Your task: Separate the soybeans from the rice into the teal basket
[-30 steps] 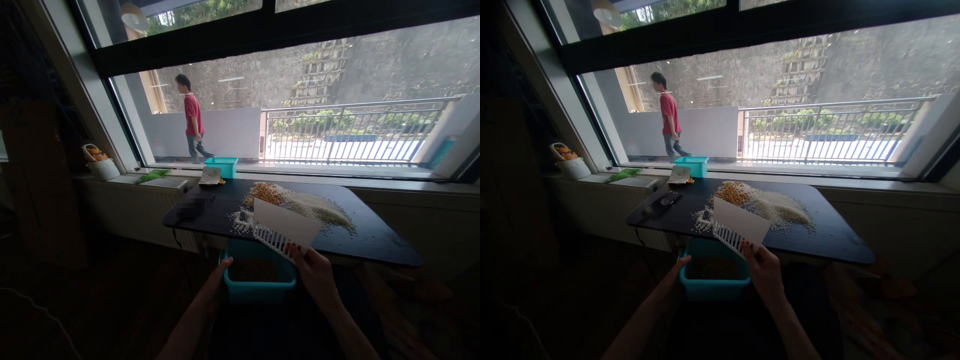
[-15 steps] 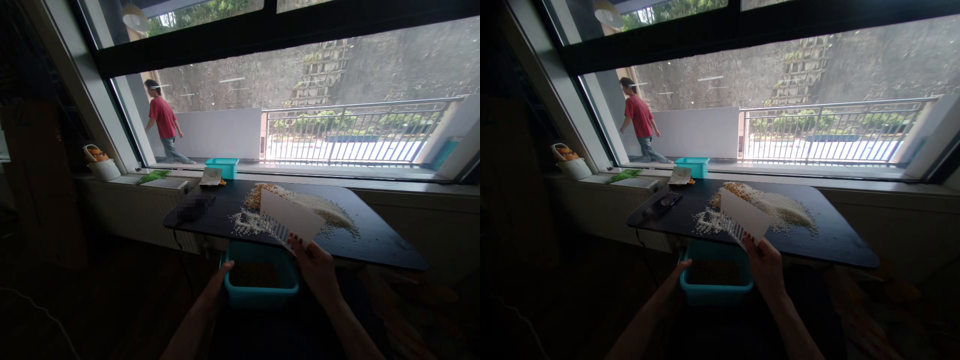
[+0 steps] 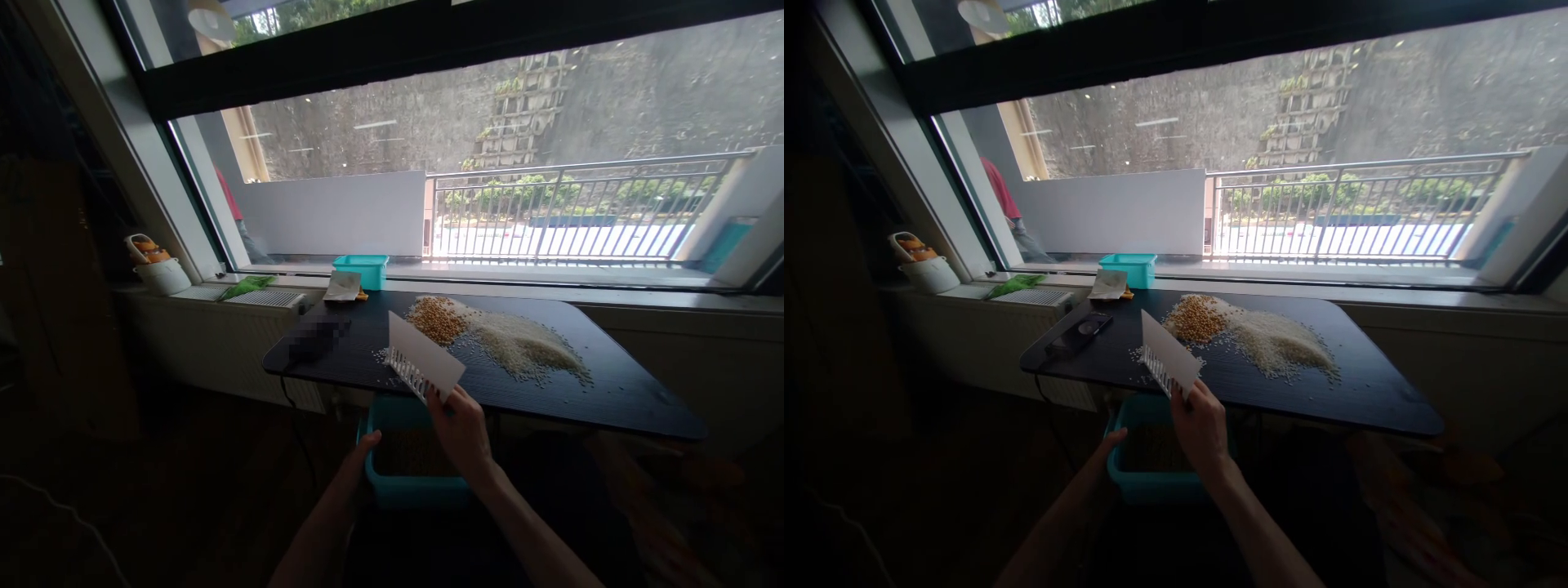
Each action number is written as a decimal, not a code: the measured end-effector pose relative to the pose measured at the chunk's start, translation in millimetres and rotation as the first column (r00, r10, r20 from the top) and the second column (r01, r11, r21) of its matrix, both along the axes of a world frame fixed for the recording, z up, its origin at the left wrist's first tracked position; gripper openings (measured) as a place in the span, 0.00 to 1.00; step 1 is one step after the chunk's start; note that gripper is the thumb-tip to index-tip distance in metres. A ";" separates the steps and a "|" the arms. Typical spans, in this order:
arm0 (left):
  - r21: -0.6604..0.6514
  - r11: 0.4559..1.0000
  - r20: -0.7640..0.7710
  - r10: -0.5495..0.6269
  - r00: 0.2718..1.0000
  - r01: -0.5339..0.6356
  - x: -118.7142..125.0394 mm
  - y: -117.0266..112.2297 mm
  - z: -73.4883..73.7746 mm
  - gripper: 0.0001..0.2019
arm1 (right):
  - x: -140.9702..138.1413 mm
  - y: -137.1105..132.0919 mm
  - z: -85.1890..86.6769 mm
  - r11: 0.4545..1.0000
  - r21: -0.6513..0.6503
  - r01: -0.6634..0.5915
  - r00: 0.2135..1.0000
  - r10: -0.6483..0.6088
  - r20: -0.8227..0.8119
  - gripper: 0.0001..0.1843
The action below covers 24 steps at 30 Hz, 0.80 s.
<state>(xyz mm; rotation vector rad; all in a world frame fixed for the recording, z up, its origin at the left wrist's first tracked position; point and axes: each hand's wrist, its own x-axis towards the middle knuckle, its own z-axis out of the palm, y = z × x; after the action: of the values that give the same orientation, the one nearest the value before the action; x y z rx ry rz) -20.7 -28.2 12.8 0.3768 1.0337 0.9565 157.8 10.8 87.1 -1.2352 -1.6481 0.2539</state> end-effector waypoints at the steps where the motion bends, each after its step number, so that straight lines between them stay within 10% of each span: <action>1: -0.004 1.000 -0.001 -0.005 1.000 0.005 -0.6 -0.2 0.0 0.32 | 5.3 -0.2 -0.1 0.999 -0.001 0.034 0.999 -0.034 0.013 0.18; 24: -0.002 1.000 -0.037 -0.018 0.999 0.018 2.4 -5.8 15.9 0.29 | 114.7 21.6 24.7 0.851 -0.098 0.517 0.822 -0.461 0.334 0.21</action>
<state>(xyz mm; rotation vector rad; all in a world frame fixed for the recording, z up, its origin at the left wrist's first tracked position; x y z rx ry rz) -18.3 -34.0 28.7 0.4032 1.0631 0.9358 272.5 32.4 111.8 -1.8712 -1.5077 -0.1150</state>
